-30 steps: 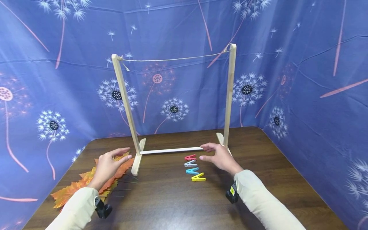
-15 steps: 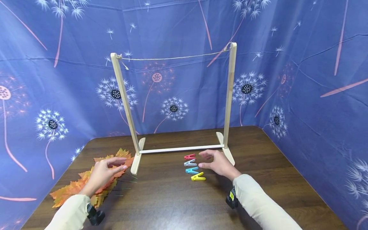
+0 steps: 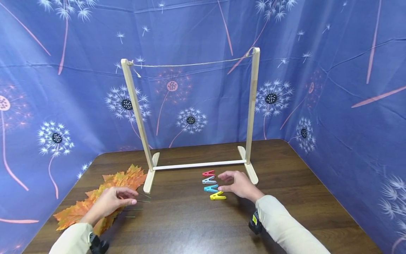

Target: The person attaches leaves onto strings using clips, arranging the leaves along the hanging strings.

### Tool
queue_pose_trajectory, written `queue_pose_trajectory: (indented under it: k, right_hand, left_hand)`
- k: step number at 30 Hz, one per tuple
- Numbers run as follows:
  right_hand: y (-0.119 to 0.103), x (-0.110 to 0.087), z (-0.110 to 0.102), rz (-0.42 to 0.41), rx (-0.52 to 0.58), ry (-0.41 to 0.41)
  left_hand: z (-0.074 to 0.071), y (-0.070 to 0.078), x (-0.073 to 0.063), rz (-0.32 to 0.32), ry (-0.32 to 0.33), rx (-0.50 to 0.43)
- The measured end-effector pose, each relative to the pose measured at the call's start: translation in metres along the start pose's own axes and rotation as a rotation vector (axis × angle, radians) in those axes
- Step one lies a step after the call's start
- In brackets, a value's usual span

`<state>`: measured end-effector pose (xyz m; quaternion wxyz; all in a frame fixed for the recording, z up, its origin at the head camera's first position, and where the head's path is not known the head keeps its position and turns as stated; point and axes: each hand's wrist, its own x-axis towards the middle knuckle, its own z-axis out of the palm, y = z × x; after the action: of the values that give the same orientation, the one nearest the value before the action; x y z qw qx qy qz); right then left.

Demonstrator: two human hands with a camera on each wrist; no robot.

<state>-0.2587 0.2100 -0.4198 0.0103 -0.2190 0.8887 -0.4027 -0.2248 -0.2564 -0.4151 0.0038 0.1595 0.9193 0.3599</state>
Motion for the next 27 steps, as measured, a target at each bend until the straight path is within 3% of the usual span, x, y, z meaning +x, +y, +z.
queue_pose_trajectory:
  k: [6,13,19,27]
  right_hand:
    - [0.001,-0.002,0.004,0.012,-0.028,-0.038]
    - [0.001,-0.005,0.008,0.017,-0.049,-0.065]
    - [0.003,-0.006,0.013,0.04,-0.064,-0.08]
    - [0.008,-0.007,0.018,0.047,-0.091,-0.096]
  left_hand:
    - [0.001,-0.009,-0.007,0.027,-0.106,-0.044]
    - [0.007,-0.022,-0.01,0.071,-0.176,-0.015]
    - [0.01,-0.026,-0.012,0.083,-0.191,0.009]
    - [0.011,-0.024,-0.011,0.091,-0.197,0.137]
